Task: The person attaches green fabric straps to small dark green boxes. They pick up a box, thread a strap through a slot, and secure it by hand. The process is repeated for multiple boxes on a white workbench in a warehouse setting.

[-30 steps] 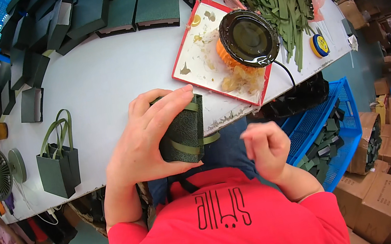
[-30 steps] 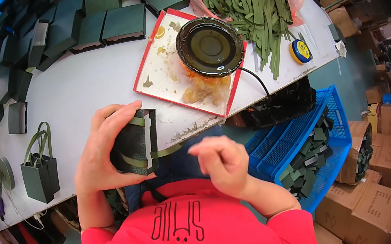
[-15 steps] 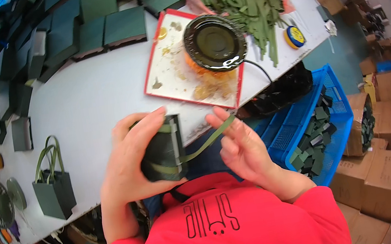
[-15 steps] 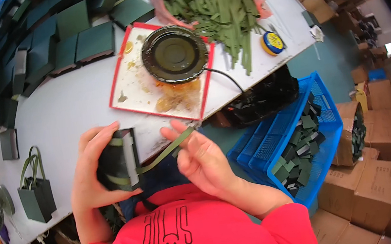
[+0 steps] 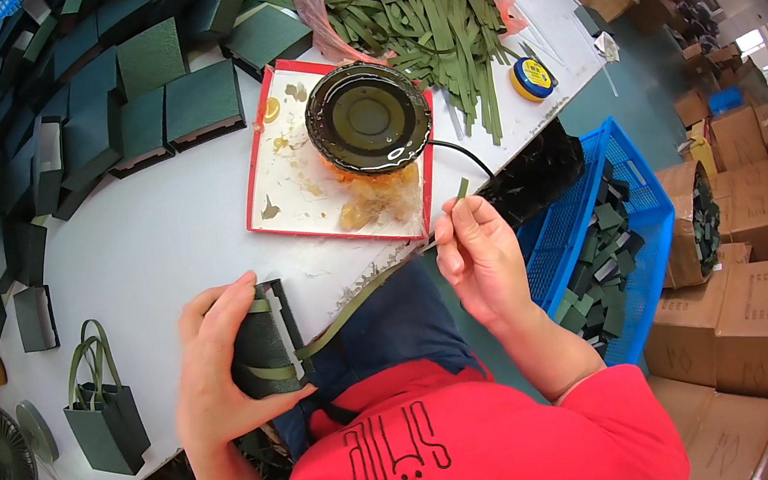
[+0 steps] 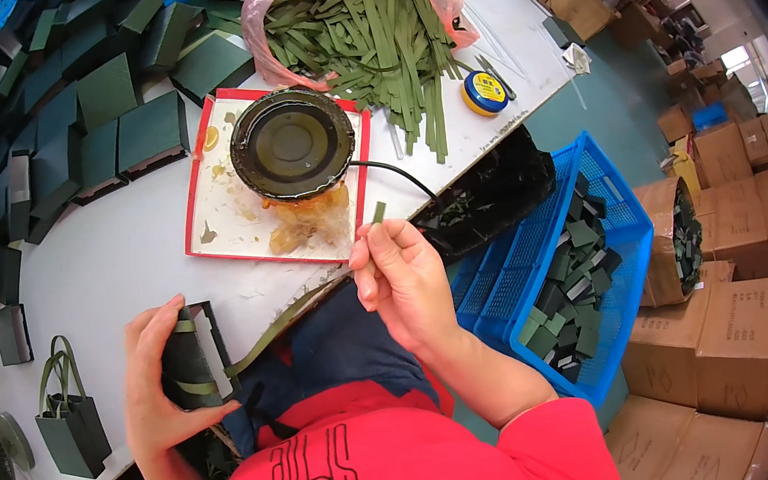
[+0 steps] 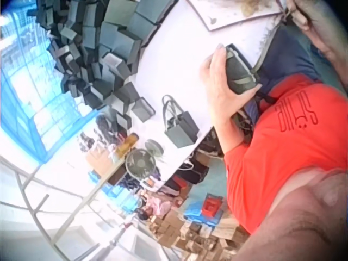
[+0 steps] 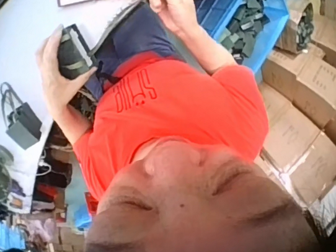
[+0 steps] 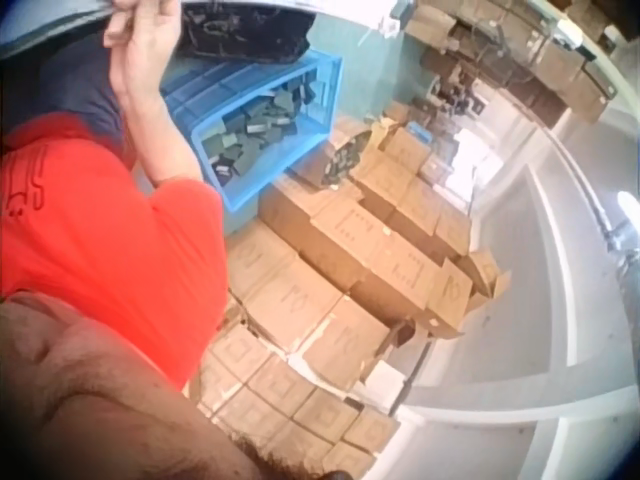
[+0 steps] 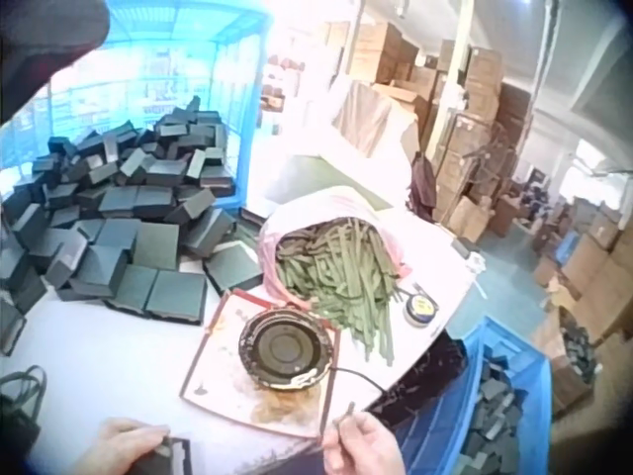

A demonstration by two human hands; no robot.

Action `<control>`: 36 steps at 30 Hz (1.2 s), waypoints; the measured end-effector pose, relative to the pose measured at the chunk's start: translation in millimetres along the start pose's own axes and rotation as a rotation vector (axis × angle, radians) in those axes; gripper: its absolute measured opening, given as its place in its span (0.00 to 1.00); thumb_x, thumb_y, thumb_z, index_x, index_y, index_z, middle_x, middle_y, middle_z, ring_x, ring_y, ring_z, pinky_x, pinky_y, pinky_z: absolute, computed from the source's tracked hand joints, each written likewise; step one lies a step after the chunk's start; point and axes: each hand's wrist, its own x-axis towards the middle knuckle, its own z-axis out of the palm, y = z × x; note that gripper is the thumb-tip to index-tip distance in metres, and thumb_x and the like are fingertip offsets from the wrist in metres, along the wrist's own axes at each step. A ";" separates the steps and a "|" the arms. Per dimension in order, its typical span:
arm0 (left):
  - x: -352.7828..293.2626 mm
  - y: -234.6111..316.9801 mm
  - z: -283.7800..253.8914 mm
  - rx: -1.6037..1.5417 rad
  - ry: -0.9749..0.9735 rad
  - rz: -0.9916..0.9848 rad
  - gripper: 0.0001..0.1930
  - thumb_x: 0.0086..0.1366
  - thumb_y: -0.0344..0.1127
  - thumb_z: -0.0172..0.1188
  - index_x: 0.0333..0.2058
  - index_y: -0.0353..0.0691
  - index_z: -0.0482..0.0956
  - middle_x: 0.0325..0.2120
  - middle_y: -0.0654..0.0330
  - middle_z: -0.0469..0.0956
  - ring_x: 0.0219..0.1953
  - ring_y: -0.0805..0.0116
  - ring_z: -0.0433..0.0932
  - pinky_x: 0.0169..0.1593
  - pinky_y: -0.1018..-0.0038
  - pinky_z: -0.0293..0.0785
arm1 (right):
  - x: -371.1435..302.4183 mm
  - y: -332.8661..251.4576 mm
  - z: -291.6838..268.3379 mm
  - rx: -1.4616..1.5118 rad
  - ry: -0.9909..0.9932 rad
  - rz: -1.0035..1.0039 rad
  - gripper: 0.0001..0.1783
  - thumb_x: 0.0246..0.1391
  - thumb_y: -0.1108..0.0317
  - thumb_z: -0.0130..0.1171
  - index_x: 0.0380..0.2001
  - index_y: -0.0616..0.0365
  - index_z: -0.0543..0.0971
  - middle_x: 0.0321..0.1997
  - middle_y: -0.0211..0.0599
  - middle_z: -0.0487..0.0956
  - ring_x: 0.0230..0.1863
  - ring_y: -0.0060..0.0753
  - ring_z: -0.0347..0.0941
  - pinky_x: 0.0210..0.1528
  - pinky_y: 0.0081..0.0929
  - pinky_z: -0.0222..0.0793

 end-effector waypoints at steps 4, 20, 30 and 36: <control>6.3 4.9 4.6 0.025 -0.020 0.015 0.52 0.32 0.39 0.82 0.61 0.41 0.70 0.61 0.52 0.74 0.57 0.47 0.71 0.61 0.55 0.66 | 19.3 -4.3 11.1 -0.270 -0.031 -0.066 0.10 0.69 0.64 0.57 0.40 0.60 0.75 0.26 0.30 0.76 0.15 0.15 0.63 0.16 0.16 0.58; 13.1 4.0 9.9 0.090 -0.080 0.096 0.55 0.28 0.39 0.82 0.62 0.40 0.69 0.61 0.51 0.72 0.59 0.44 0.69 0.61 0.54 0.67 | 52.9 -1.8 17.2 -0.370 0.029 -0.015 0.11 0.65 0.63 0.62 0.32 0.58 0.74 0.20 0.25 0.73 0.14 0.11 0.56 0.16 0.15 0.47; 11.8 4.3 5.5 0.085 -0.082 0.066 0.56 0.29 0.39 0.82 0.63 0.39 0.68 0.61 0.52 0.73 0.59 0.46 0.69 0.61 0.56 0.67 | 28.7 -7.7 19.9 -0.326 0.026 0.012 0.10 0.66 0.64 0.59 0.32 0.57 0.74 0.21 0.26 0.72 0.14 0.12 0.55 0.16 0.14 0.49; 20.3 11.1 2.7 -0.109 -0.136 0.002 0.52 0.36 0.43 0.81 0.64 0.39 0.68 0.62 0.57 0.72 0.59 0.49 0.68 0.63 0.56 0.63 | -5.5 -5.3 31.3 -0.470 -0.250 0.209 0.07 0.64 0.68 0.62 0.36 0.61 0.77 0.26 0.23 0.75 0.22 0.09 0.63 0.22 0.12 0.56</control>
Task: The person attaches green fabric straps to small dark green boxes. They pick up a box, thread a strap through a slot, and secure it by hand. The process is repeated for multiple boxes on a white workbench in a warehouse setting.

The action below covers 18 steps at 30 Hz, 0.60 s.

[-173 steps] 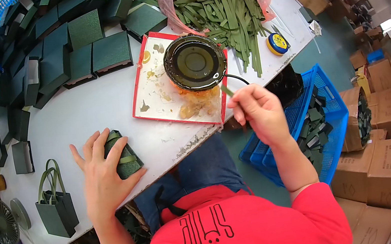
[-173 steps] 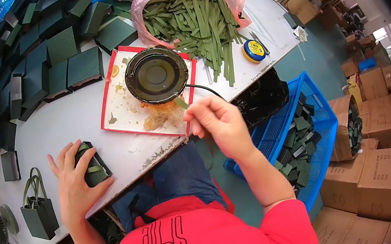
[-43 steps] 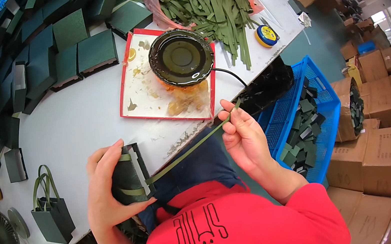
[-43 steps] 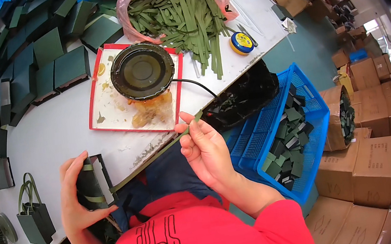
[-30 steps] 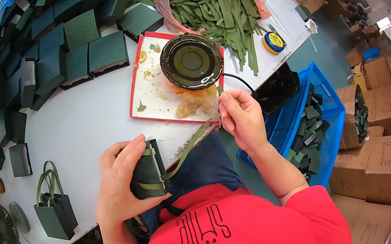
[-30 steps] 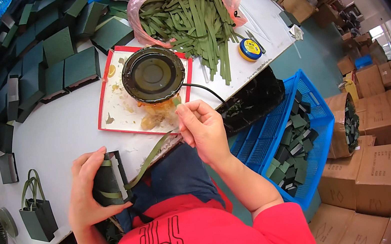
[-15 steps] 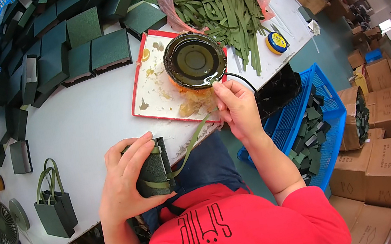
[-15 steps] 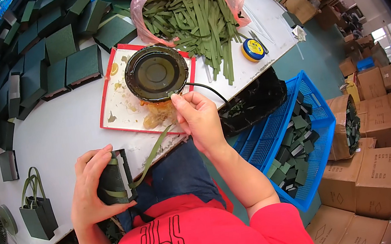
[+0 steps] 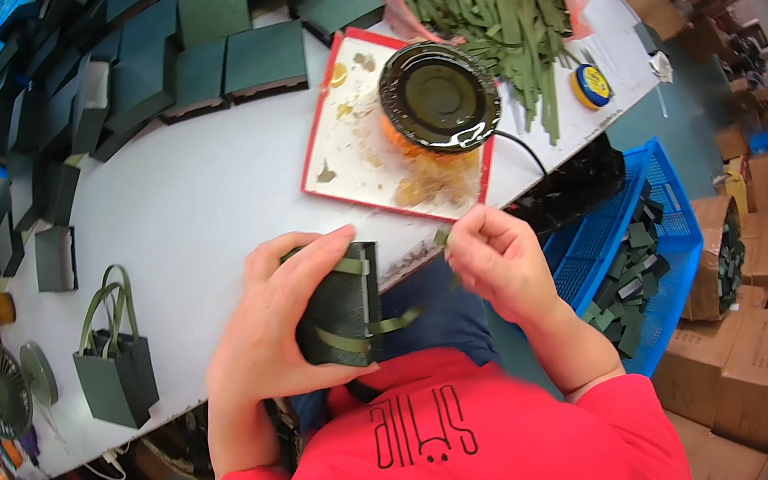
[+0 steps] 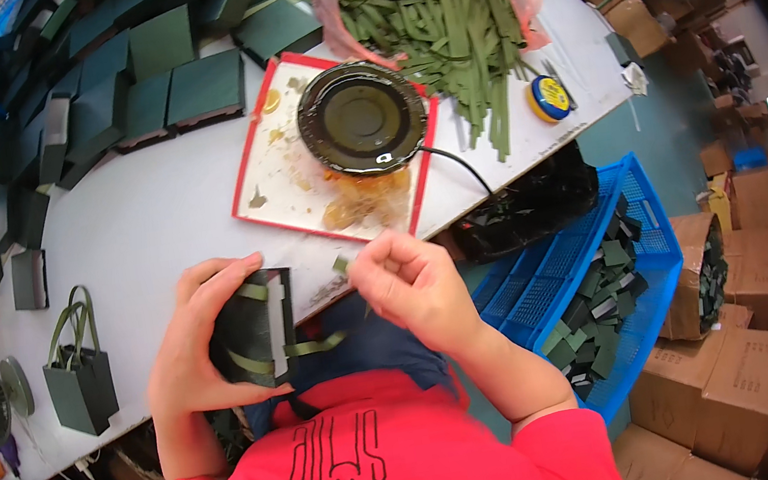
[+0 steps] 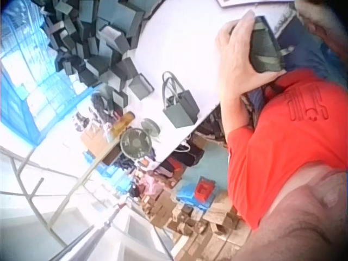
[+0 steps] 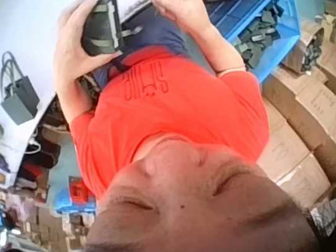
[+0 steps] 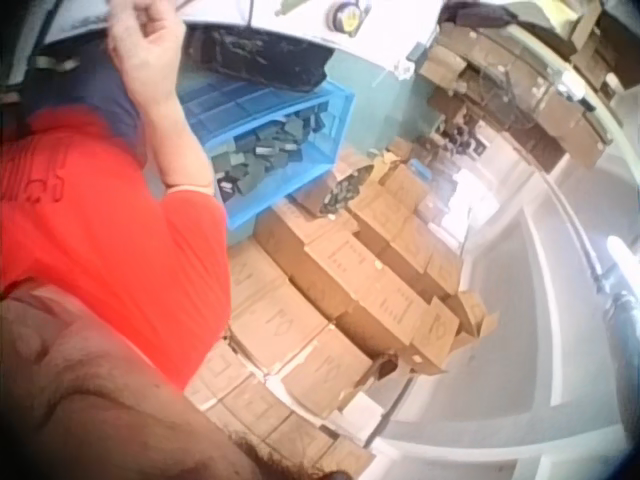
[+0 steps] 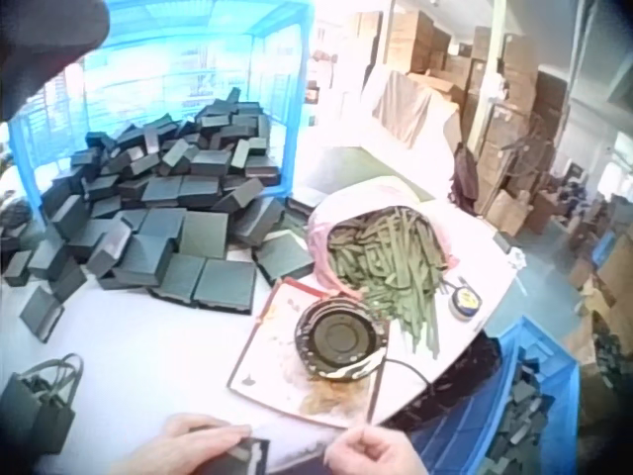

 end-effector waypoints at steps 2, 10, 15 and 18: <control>-1.7 -1.3 0.8 -0.046 0.012 0.030 0.53 0.37 0.44 0.81 0.64 0.39 0.67 0.63 0.57 0.72 0.61 0.49 0.67 0.63 0.57 0.63 | -2.2 -1.8 10.0 -0.031 -0.130 0.094 0.07 0.64 0.68 0.63 0.36 0.61 0.78 0.28 0.20 0.76 0.25 0.06 0.65 0.26 0.11 0.58; -0.1 -1.6 3.5 -0.065 0.020 0.113 0.54 0.37 0.44 0.81 0.65 0.39 0.67 0.62 0.57 0.73 0.60 0.49 0.68 0.63 0.57 0.64 | 11.5 -1.7 26.6 -0.075 -0.234 0.220 0.08 0.64 0.67 0.63 0.33 0.59 0.77 0.29 0.18 0.76 0.29 0.05 0.66 0.30 0.10 0.60; 0.8 0.2 3.4 -0.070 0.024 0.130 0.54 0.35 0.42 0.82 0.64 0.37 0.67 0.60 0.54 0.74 0.59 0.49 0.69 0.62 0.58 0.66 | 15.2 2.5 24.8 -0.093 -0.262 0.230 0.09 0.64 0.65 0.63 0.33 0.59 0.77 0.28 0.18 0.76 0.28 0.05 0.65 0.29 0.12 0.59; 1.5 2.4 0.6 -0.045 0.005 0.139 0.57 0.32 0.41 0.84 0.64 0.35 0.66 0.59 0.50 0.74 0.58 0.49 0.69 0.60 0.59 0.70 | 15.8 1.6 25.9 -0.089 -0.259 0.234 0.10 0.64 0.64 0.63 0.33 0.59 0.77 0.27 0.18 0.76 0.27 0.05 0.64 0.28 0.12 0.58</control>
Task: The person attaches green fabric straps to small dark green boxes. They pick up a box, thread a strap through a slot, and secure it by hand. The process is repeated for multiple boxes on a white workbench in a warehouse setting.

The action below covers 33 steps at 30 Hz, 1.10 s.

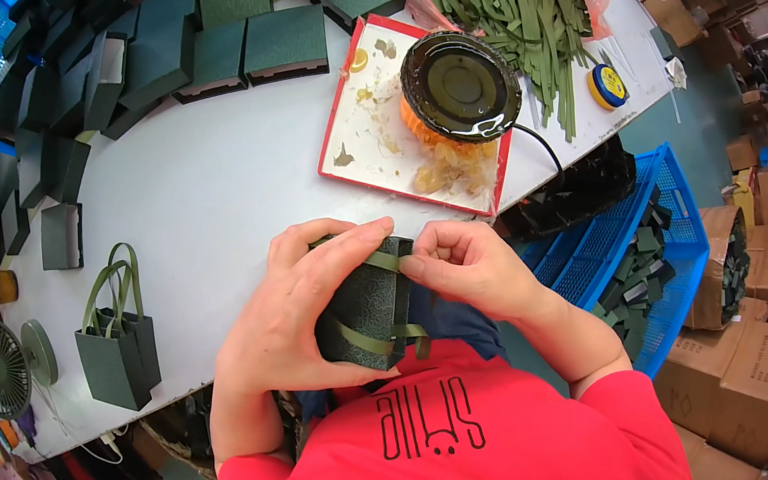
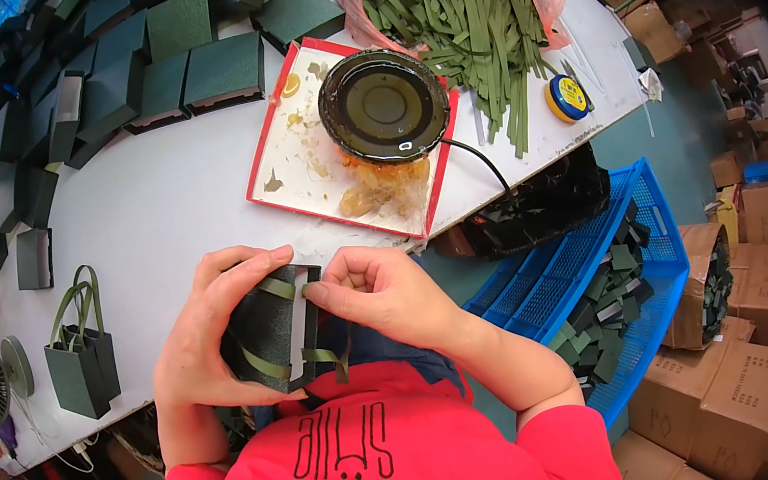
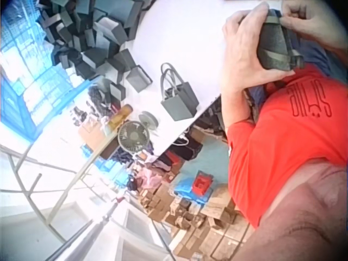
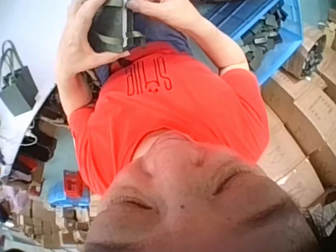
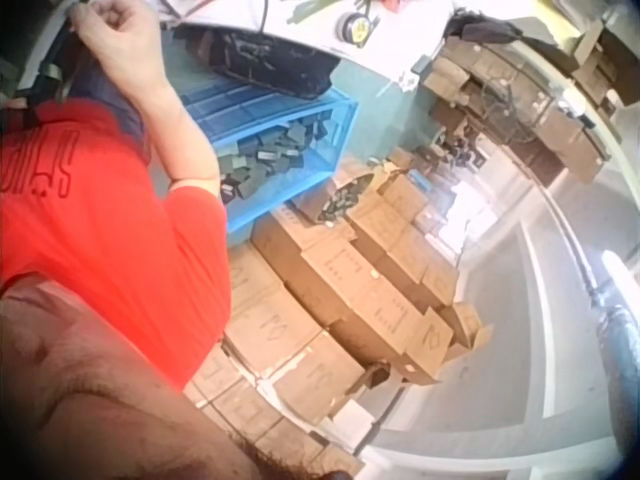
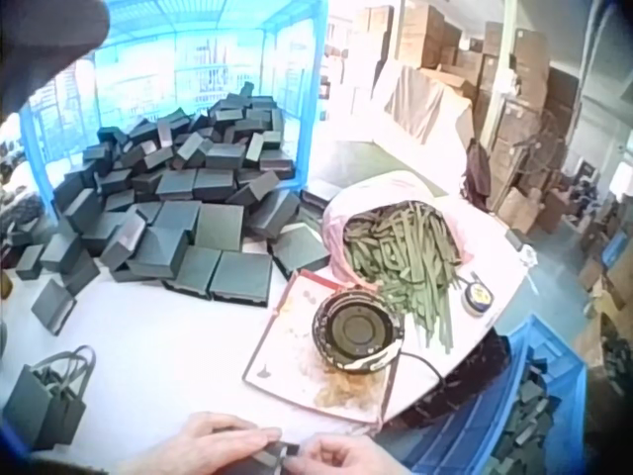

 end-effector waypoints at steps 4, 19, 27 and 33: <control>-0.3 0.9 -0.3 0.026 -0.023 0.002 0.56 0.31 0.40 0.84 0.64 0.37 0.67 0.60 0.51 0.75 0.58 0.49 0.69 0.59 0.59 0.70 | -1.1 -2.5 1.6 -0.155 0.036 -0.002 0.11 0.63 0.65 0.63 0.31 0.61 0.76 0.26 0.20 0.76 0.26 0.07 0.65 0.27 0.14 0.59; -2.7 -2.0 -0.4 0.087 -0.068 -0.010 0.54 0.32 0.41 0.83 0.63 0.39 0.69 0.60 0.55 0.74 0.57 0.48 0.70 0.60 0.57 0.67 | -0.5 -2.7 -7.6 -0.069 -0.010 0.080 0.15 0.69 0.63 0.55 0.44 0.64 0.83 0.34 0.29 0.83 0.32 0.12 0.71 0.33 0.16 0.66; -5.4 -7.3 0.5 0.057 -0.050 -0.042 0.53 0.35 0.42 0.81 0.64 0.39 0.68 0.60 0.55 0.74 0.58 0.47 0.69 0.61 0.56 0.64 | -2.5 14.0 -7.2 -0.377 0.163 -0.300 0.15 0.67 0.63 0.58 0.40 0.66 0.84 0.34 0.29 0.83 0.33 0.14 0.73 0.35 0.18 0.69; 0.3 -2.7 2.7 0.106 -0.064 0.011 0.53 0.33 0.41 0.82 0.62 0.37 0.69 0.60 0.55 0.74 0.57 0.48 0.71 0.59 0.59 0.69 | 6.0 4.6 1.3 -0.482 0.093 0.009 0.15 0.64 0.63 0.61 0.35 0.67 0.84 0.28 0.29 0.82 0.31 0.12 0.72 0.33 0.18 0.69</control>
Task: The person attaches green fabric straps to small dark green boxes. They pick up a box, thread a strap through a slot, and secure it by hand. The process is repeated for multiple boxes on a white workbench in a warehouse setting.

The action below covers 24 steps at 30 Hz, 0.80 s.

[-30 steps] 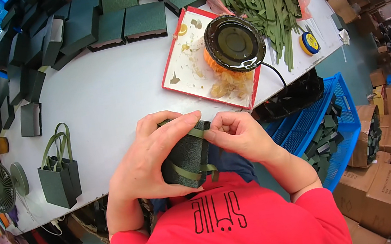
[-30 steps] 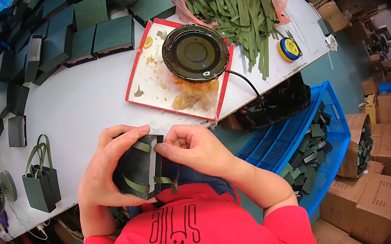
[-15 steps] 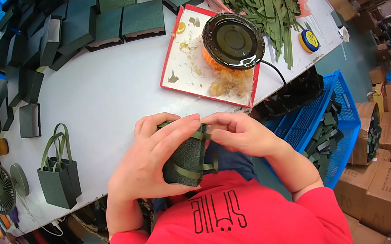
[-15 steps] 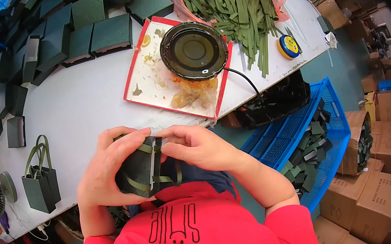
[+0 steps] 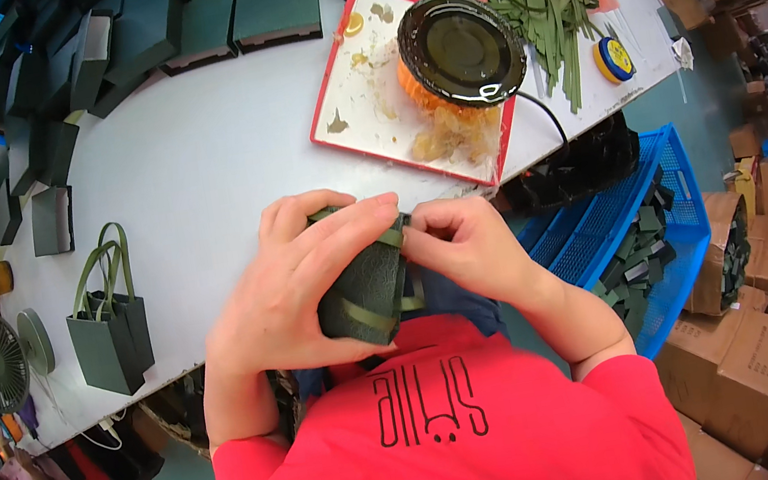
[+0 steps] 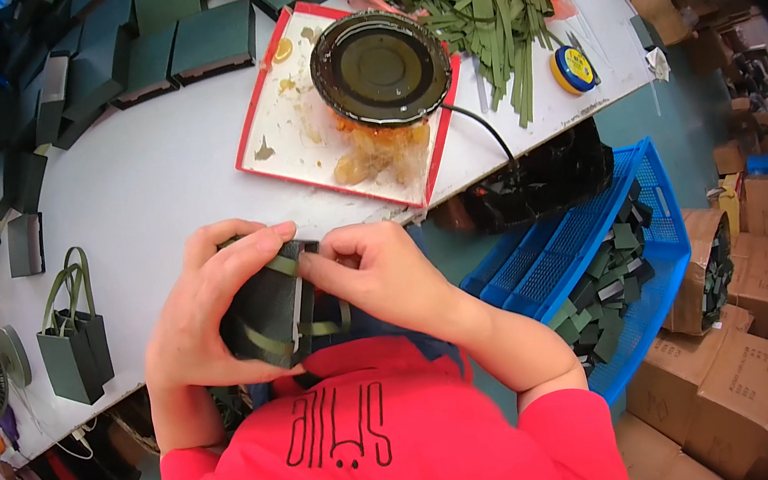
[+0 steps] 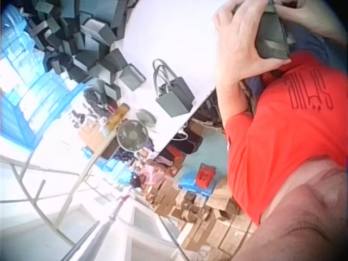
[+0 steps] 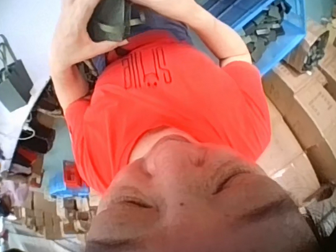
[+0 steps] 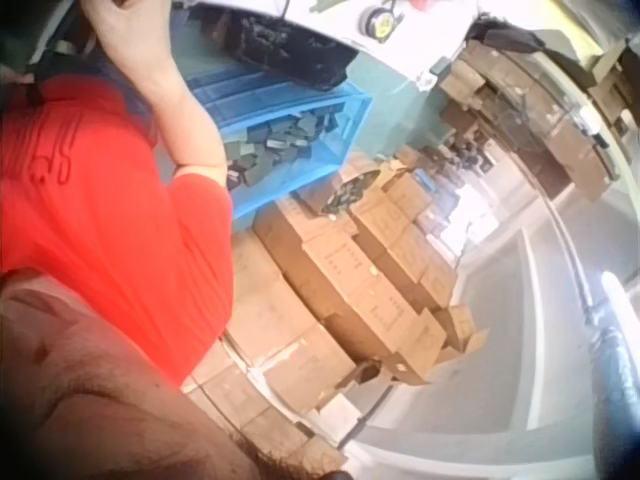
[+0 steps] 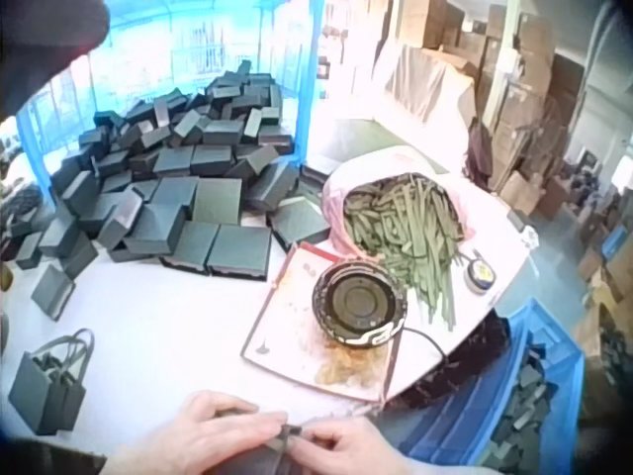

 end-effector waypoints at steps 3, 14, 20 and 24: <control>-0.2 0.6 0.0 0.061 -0.006 -0.001 0.54 0.32 0.39 0.82 0.63 0.38 0.68 0.60 0.54 0.74 0.57 0.48 0.71 0.60 0.58 0.68 | 1.8 4.8 3.7 0.124 0.040 -0.059 0.15 0.63 0.62 0.62 0.34 0.67 0.84 0.27 0.29 0.81 0.31 0.12 0.71 0.34 0.17 0.68; -2.6 -2.2 1.0 0.057 0.085 0.005 0.53 0.32 0.36 0.82 0.62 0.39 0.68 0.60 0.53 0.75 0.57 0.47 0.70 0.60 0.58 0.69 | -23.3 -0.4 22.1 -0.164 0.161 -0.394 0.07 0.56 0.69 0.66 0.29 0.62 0.82 0.28 0.41 0.79 0.25 0.36 0.74 0.28 0.29 0.68; 3.3 4.9 5.2 0.157 0.091 0.061 0.48 0.35 0.39 0.79 0.61 0.42 0.71 0.60 0.55 0.74 0.56 0.48 0.71 0.59 0.55 0.65 | -16.5 16.7 27.7 -0.013 0.065 -0.181 0.14 0.62 0.64 0.63 0.27 0.65 0.80 0.21 0.39 0.74 0.24 0.24 0.68 0.28 0.30 0.64; -5.6 -3.6 9.8 0.053 0.160 -0.016 0.51 0.35 0.40 0.80 0.63 0.42 0.69 0.61 0.56 0.73 0.58 0.49 0.70 0.61 0.54 0.64 | -20.0 6.3 23.4 0.043 0.149 -0.253 0.10 0.64 0.66 0.61 0.35 0.63 0.83 0.31 0.38 0.80 0.26 0.25 0.71 0.30 0.27 0.68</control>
